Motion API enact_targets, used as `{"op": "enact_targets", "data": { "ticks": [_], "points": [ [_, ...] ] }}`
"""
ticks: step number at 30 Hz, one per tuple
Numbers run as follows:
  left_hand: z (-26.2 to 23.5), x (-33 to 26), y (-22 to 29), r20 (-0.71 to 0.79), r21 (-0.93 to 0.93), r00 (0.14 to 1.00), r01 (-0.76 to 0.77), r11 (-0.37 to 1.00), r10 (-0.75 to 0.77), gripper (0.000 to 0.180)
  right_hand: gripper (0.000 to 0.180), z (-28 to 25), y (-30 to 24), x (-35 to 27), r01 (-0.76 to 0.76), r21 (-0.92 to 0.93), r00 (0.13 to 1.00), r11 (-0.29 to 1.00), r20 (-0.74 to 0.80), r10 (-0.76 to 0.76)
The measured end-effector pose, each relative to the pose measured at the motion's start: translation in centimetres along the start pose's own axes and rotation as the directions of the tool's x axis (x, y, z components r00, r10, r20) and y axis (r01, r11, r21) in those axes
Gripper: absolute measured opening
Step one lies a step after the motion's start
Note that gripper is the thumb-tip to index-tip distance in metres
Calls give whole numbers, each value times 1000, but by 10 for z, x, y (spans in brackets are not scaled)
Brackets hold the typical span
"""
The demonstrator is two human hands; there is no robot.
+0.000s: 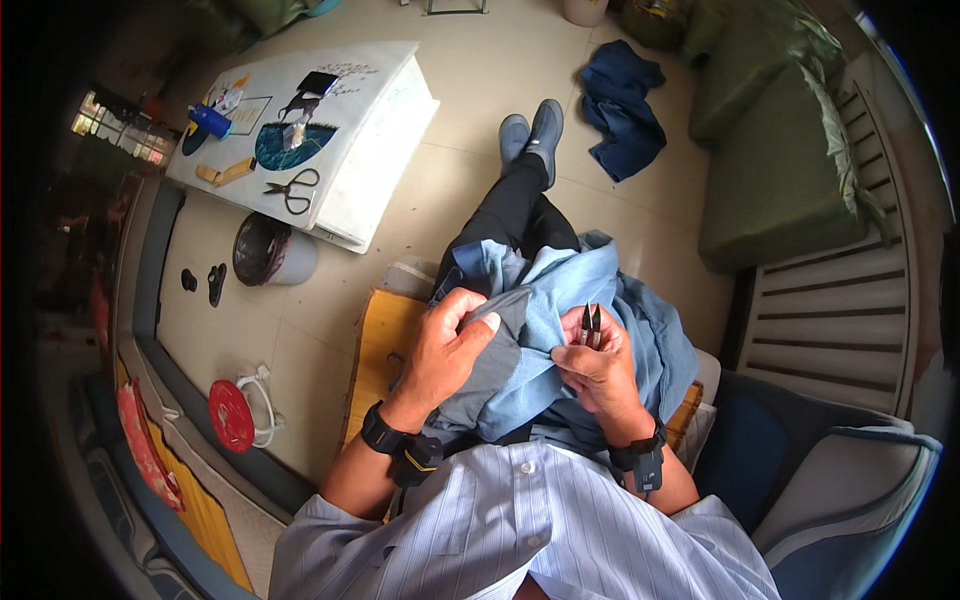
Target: The person sits and uses small scissors to cut threads and fabric from a blue garment held in their lap. They repeatedly adjust the fabric and snip at seams and edges.
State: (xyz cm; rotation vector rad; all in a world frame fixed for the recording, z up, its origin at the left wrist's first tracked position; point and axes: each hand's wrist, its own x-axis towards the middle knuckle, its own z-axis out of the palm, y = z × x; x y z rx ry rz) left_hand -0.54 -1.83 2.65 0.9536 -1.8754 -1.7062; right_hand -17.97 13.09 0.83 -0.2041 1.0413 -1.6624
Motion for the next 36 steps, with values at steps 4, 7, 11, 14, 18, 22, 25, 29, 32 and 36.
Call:
{"op": "enact_targets", "data": {
  "ticks": [4, 7, 11, 14, 18, 22, 25, 29, 32, 36],
  "points": [
    [2, -1, 2, -4, 36, 999, -45, 998, 45, 13, 29, -2, -3, 0, 15, -131, 1000, 991, -10, -16],
    [3, -5, 6, -21, 112, 992, -121, 986, 124, 14, 28, -2, -4, -3, 4, -175, 1000, 984, -19, -8],
    [5, -12, 10, 6, 163, 992, -129, 978, 129, 17, 28, 13, -19, -4, -24, -270, 997, 963, -81, 3],
    [11, -16, 17, 70, 178, 992, -118, 977, 108, 19, 32, 16, -15, 5, 50, -471, 993, 881, -70, -94],
    [17, -18, 17, -4, 242, 976, -212, 947, 219, 17, 35, 4, 8, 16, 115, -421, 986, 900, -63, -156],
    [13, -20, -1, -119, 220, 972, -173, 960, 203, 17, 38, 4, -6, 6, -51, -41, 992, 998, -116, 46],
    [13, -23, -6, -158, 180, 971, -152, 972, 181, 16, 41, -2, -2, 6, -62, 134, 994, 989, -77, 73],
    [13, -24, -3, -159, 210, 958, -203, 956, 238, 17, 39, -3, -1, 4, -56, 293, 998, 954, 3, 57],
    [11, -26, 0, -104, 169, 976, -173, 970, 192, 16, 40, -9, 2, 4, -66, 356, 998, 932, 5, 69],
    [-28, -25, 8, 172, -53, 961, 227, 972, -215, 18, 41, -30, -7, 8, -10, 426, 1000, 905, 8, 8]
  ]
}}
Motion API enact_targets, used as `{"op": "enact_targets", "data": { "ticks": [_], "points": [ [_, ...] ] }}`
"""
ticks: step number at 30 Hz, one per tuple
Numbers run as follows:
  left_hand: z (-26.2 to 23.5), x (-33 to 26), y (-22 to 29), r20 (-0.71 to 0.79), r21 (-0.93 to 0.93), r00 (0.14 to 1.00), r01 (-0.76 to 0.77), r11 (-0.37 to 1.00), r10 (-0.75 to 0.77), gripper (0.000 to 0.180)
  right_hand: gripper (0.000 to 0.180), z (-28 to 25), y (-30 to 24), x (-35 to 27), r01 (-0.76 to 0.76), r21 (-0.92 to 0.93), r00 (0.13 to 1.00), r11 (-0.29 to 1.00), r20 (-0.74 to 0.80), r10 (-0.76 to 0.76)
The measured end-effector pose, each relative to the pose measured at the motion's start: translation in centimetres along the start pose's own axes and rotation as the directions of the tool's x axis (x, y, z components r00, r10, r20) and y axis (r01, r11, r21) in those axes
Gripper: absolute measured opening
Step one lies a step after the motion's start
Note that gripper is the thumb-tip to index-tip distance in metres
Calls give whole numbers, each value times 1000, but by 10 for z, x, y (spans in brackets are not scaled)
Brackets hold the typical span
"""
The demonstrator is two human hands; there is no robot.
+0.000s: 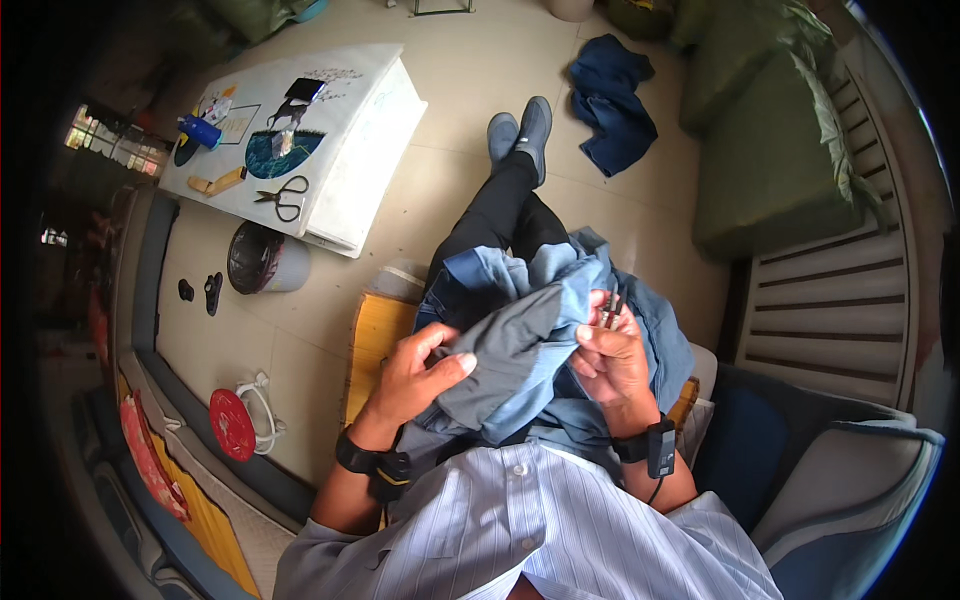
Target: The person sits and uses small scissors to cut threads and fabric from a blue garment held in their lap. They repeatedly adjust the fabric and snip at seams and edges.
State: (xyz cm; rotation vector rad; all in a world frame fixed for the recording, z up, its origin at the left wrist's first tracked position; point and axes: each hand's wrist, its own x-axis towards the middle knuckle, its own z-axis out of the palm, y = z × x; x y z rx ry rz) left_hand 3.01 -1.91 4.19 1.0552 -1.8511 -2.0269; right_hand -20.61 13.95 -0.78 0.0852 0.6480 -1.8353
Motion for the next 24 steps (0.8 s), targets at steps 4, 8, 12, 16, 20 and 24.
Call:
{"op": "enact_targets", "data": {
  "ticks": [4, 8, 12, 16, 20, 24],
  "points": [
    [2, -11, 0, 25, -243, 1000, 11, 970, -5, 17, 27, -3, -14, -4, 15, -437, 983, 899, -156, -92],
    [46, -9, 23, 45, 64, 928, -372, 926, 369, 17, 17, 13, -26, -25, 58, -774, 923, 631, -199, -330],
    [96, -1, 39, 269, 78, 847, -494, 866, 459, 20, 36, 42, -44, -64, 107, -712, 994, 694, 59, -93],
    [102, 1, 31, 469, -10, 776, -472, 881, 421, 20, 36, 18, -34, -59, 62, -646, 986, 761, -78, -147],
    [59, 0, 20, 414, -21, 884, -228, 973, 217, 22, 36, -2, -39, -55, 89, -478, 985, 874, -90, -150],
    [20, 24, -53, -236, -140, 965, -149, 979, 113, 17, 32, -21, -42, -48, 51, -482, 983, 875, -133, -130]
  ]
}}
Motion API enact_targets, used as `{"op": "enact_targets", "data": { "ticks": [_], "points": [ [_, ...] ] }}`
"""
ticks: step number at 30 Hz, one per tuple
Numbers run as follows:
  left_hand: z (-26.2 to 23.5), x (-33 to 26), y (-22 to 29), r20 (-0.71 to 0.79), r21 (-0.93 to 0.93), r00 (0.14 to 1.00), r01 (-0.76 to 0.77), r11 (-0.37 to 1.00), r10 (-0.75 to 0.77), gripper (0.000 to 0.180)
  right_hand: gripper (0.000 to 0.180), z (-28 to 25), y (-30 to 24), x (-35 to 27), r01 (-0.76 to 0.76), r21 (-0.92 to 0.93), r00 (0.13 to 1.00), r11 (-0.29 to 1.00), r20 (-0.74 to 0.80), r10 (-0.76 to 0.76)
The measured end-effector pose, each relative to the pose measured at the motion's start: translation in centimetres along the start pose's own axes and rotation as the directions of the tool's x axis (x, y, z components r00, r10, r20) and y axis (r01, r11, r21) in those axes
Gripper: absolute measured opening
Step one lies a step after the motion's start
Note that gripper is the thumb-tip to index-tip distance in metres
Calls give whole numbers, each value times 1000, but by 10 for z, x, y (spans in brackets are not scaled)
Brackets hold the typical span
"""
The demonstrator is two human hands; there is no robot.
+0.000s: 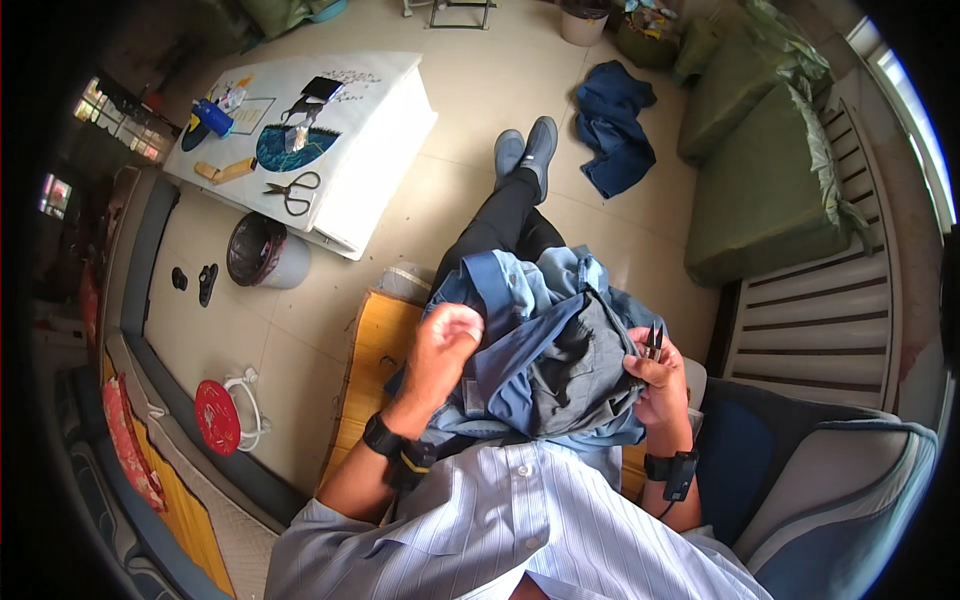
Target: The person sits and uses small scissors to cut threads and fabric from a blue garment held in their lap. They repeatedly adjust the fabric and snip at seams and edges.
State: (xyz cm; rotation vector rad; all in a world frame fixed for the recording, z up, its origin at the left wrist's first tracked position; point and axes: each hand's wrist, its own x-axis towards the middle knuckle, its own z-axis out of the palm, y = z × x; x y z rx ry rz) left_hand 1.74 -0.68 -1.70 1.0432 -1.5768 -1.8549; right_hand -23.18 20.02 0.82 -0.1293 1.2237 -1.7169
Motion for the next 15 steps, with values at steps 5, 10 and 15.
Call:
{"op": "enact_targets", "data": {
  "ticks": [5, 10, 15],
  "points": [
    [-1, 18, -19, 45, -286, 939, 340, 896, -342, 27, 26, -26, 25, 13, -20, -51, 997, 998, -82, 16],
    [5, 30, -17, 332, -350, 843, 527, 775, -423, 31, 28, -30, 41, 24, 59, -219, 973, 974, -204, -105],
    [20, 22, 20, 410, -513, 882, 433, 741, -232, 22, 19, -27, 43, 38, 75, -496, 948, 865, -234, -216]
  ]
}}
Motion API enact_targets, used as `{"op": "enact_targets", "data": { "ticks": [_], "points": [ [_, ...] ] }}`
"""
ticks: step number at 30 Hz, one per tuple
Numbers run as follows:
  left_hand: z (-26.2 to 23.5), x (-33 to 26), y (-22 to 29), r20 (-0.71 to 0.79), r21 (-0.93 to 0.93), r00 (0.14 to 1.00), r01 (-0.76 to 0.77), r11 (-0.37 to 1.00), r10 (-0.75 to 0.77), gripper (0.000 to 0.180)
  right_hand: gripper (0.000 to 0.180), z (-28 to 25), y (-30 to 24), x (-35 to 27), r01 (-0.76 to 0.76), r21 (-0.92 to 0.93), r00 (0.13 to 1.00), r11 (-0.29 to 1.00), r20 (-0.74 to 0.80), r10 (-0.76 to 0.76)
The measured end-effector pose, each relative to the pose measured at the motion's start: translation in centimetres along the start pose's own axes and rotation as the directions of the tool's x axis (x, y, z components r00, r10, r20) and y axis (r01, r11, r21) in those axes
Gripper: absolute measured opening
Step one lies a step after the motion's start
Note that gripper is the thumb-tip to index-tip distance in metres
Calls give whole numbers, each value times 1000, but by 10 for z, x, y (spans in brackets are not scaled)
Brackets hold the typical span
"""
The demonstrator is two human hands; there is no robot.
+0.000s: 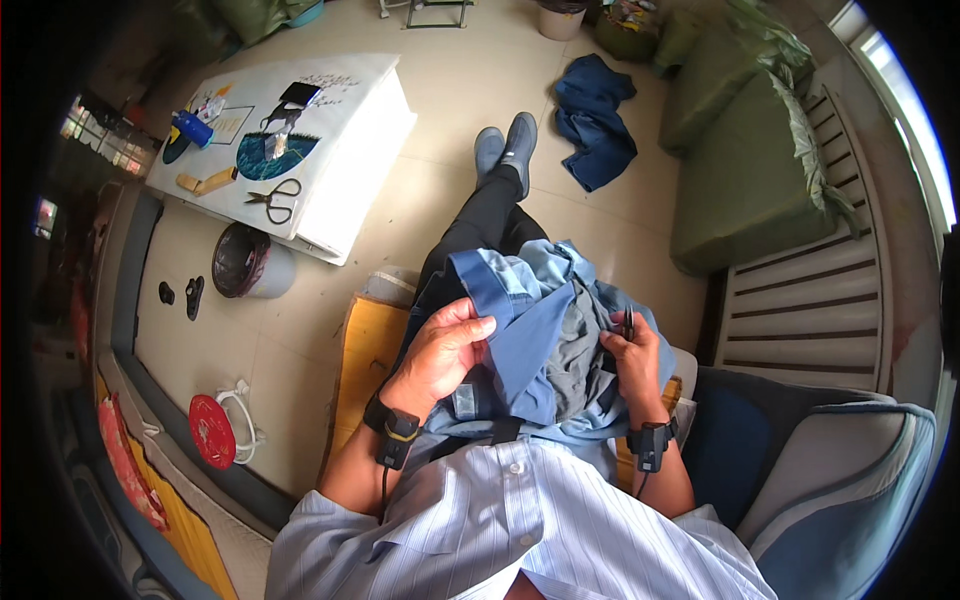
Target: The person sits and uses small scissors to cut threads and fabric from a blue garment held in their lap. They repeatedly adjust the fabric and snip at seams and edges.
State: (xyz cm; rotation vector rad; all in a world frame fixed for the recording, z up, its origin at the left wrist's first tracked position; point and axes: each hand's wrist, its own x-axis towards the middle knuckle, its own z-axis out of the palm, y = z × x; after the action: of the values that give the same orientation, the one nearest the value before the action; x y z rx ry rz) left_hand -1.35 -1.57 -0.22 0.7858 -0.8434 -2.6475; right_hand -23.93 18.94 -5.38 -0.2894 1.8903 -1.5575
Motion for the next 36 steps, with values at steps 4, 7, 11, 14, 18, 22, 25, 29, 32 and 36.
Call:
{"op": "enact_targets", "data": {
  "ticks": [4, 7, 11, 14, 18, 22, 25, 29, 32, 36],
  "points": [
    [10, -3, 4, 4, -36, 996, -91, 995, 91, 9, 15, 7, -30, -8, 310, -421, 915, 853, -112, -388],
    [35, -4, 10, -80, -37, 991, -113, 993, 109, 7, 16, 24, -107, -58, 415, -288, 899, 863, -16, -438],
    [57, 7, 3, -73, -111, 993, -105, 988, 97, 8, 27, 42, -134, -100, 328, -62, 889, 943, 357, -286],
    [67, 10, -13, -76, -195, 995, -85, 977, 72, 8, 30, 61, -120, -91, 487, -316, 870, 814, 262, -418],
    [71, 7, -23, -51, -249, 995, -91, 964, 81, 7, 24, 58, -90, -73, 331, -249, 938, 910, 188, -290],
    [67, 10, -26, -116, -110, 989, -102, 989, 89, 12, 19, 63, -82, -67, 225, -61, 964, 972, 162, -213],
    [60, 11, -31, -84, -112, 988, -140, 984, 131, 13, 14, 73, -86, -67, 257, -91, 960, 962, 139, -243],
    [66, 7, -29, -133, -111, 974, -199, 974, 183, 12, 14, 70, -72, -50, 303, -16, 948, 953, 109, -300],
    [54, 6, -15, -234, -155, 940, -290, 944, 250, 11, 16, 63, -84, -49, 119, 215, 984, 969, 109, -144],
    [3, 5, 36, -66, -263, 944, -328, 907, 322, 16, 15, 33, -98, -47, 82, 252, 986, 964, 121, -116]
  ]
}}
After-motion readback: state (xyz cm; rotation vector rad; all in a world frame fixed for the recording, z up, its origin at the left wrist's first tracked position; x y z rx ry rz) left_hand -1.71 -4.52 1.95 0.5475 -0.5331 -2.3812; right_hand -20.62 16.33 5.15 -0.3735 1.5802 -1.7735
